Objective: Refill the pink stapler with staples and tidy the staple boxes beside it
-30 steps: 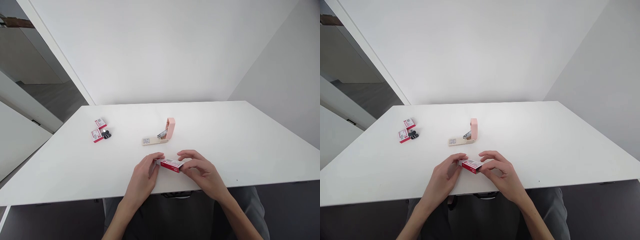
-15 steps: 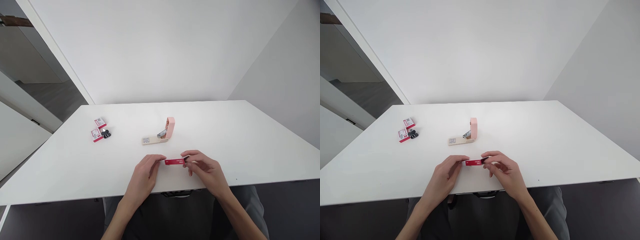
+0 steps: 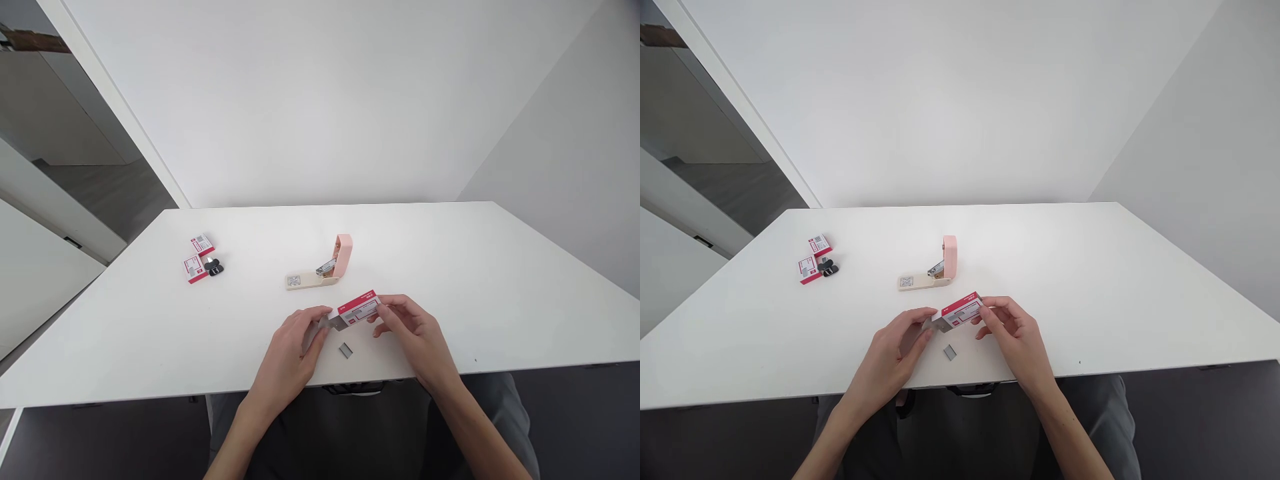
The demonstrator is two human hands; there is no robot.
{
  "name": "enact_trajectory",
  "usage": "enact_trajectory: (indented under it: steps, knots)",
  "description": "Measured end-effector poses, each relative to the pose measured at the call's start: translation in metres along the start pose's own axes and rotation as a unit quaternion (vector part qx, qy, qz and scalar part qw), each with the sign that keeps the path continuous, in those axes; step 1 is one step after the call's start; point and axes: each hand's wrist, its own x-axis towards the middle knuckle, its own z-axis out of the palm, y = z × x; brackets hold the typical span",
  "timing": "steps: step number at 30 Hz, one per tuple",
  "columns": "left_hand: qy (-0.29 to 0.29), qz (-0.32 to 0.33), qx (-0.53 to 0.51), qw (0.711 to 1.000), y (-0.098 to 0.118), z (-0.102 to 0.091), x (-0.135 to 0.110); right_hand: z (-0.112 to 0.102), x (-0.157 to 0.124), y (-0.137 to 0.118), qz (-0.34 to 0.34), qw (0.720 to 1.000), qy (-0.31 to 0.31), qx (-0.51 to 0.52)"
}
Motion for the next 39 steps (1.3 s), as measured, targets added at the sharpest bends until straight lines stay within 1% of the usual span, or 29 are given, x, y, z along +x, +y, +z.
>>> enact_trajectory:
  steps: [4,8,10,16,22,27,30,35,39]
  knots:
    - [-0.018,-0.015,-0.034,0.999,0.002,-0.002,-0.002,-0.002,0.001,0.003,0.005,1.0,-0.005,0.009]
    - [-0.048,-0.004,-0.068,0.997,0.006,-0.005,-0.003,-0.003,0.002,0.005,0.015,0.999,-0.021,0.023]
    - [-0.055,-0.003,-0.077,0.996,0.007,-0.006,-0.003,-0.004,0.002,0.005,0.022,0.999,-0.034,0.028]
    - [-0.056,-0.018,-0.05,0.997,0.006,-0.004,-0.003,-0.005,-0.001,-0.001,0.021,0.996,-0.092,0.004]
    - [-0.055,-0.008,-0.038,0.998,0.008,-0.004,-0.003,-0.005,-0.002,-0.005,0.016,0.994,-0.109,0.004]
    - [-0.081,-0.006,-0.059,0.995,0.011,-0.007,-0.005,-0.006,-0.003,-0.006,0.01,0.991,-0.133,0.022]
    - [-0.086,-0.003,-0.077,0.993,0.012,-0.008,-0.006,-0.006,-0.004,-0.006,0.016,0.987,-0.159,0.032]
    - [-0.084,-0.006,-0.121,0.989,0.01,-0.008,-0.008,-0.006,-0.005,-0.007,0.024,0.98,-0.199,0.018]
    - [-0.072,0.012,-0.116,0.991,0.006,-0.006,-0.009,-0.006,-0.007,-0.01,0.03,0.972,-0.233,0.012]
